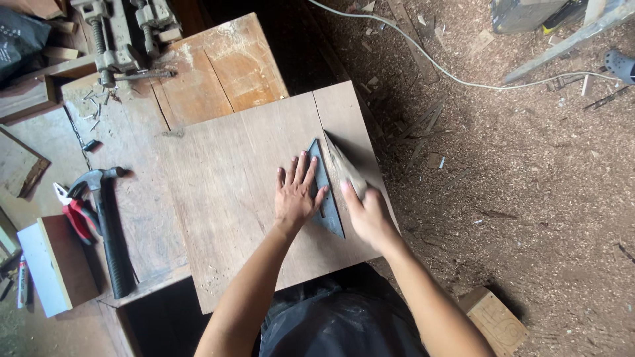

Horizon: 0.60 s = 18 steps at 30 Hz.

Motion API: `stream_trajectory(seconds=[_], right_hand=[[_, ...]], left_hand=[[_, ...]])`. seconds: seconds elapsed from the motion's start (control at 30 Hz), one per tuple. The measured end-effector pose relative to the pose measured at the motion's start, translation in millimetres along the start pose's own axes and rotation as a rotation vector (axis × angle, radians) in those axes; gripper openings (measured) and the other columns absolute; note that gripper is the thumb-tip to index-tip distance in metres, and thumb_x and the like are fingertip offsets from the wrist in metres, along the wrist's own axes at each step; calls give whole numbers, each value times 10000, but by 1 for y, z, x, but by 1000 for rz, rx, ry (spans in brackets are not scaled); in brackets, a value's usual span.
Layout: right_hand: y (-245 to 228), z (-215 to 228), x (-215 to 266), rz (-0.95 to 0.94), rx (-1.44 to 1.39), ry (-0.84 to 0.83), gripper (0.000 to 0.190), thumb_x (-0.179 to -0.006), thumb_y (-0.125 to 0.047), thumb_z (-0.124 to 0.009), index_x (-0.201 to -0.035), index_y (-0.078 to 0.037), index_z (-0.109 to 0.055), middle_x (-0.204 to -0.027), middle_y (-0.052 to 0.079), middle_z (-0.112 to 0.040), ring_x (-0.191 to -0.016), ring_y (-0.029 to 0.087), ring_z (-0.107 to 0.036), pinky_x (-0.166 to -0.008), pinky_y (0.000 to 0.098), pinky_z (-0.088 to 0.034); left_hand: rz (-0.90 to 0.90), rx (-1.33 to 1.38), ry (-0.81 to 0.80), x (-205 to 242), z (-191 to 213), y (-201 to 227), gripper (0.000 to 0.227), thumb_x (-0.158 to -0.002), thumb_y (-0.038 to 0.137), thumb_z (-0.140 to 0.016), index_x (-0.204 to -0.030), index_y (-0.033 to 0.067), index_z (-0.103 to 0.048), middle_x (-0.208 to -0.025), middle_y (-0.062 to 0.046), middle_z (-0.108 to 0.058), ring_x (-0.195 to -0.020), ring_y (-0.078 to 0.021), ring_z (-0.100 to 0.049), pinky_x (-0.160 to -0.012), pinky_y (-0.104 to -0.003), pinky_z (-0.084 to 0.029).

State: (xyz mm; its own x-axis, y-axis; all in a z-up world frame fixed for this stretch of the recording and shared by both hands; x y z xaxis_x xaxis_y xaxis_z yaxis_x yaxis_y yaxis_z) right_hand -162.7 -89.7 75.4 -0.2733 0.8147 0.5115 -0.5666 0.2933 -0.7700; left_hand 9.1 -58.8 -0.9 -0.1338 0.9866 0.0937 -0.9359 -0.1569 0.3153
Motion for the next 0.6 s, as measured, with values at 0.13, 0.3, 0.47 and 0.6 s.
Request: stream_trajectory(seconds=[0.13,0.3,0.47,0.6], right_hand=[[12,35,115,143,-31,-35,315,-1039,-278,-506,-1030,-32,-703,-559,-51,-468,-434,57,-440,-374,273,-332],[13,41,127,115,-71,-16,367,-985,-254,-500,-1242,-47,-661,-526,-42,-503,-386,67,-471,-313,264,-354],[7,-13,13,203,16,72,454,-1027,-358,-565,-739,-28,-685,-475,-19,-548,-381,108,-526,-362,312,-381],[10,-14,-8,69,-1,42,510,-1049,-367,-553,-713,-7,-683,-472,-19,-527,-368,121,-488,-360,320,-358]], left_hand=[[1,3,-6,4,-6,3,782,-983,593,-454,-1620,188,-246,-1689,-100,-217,-1538,-324,-236,-1228,-571,-162],[-6,-15,11,-2,-4,0,780,-980,603,-440,-1616,194,-248,-1684,-103,-210,-1536,-322,-222,-1230,-565,-153],[4,-20,-17,0,-5,-1,785,-974,602,-440,-1614,192,-245,-1682,-106,-193,-1528,-329,-216,-1221,-571,-147],[42,-5,-41,-6,-3,-2,798,-970,603,-448,-1621,191,-240,-1700,-85,-183,-1544,-312,-219,-1234,-568,-149]])
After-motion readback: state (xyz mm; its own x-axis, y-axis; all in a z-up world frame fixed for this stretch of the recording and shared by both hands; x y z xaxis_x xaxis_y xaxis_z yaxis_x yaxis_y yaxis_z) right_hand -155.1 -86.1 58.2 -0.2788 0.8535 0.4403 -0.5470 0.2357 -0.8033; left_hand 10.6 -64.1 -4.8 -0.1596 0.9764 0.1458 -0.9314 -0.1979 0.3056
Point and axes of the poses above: each hand's wrist, its own x-axis away from the middle knuckle, its own z-axis out of the back of the hand, y = z × x, the point moved 6 cm from there along -x, towards the middle knuckle
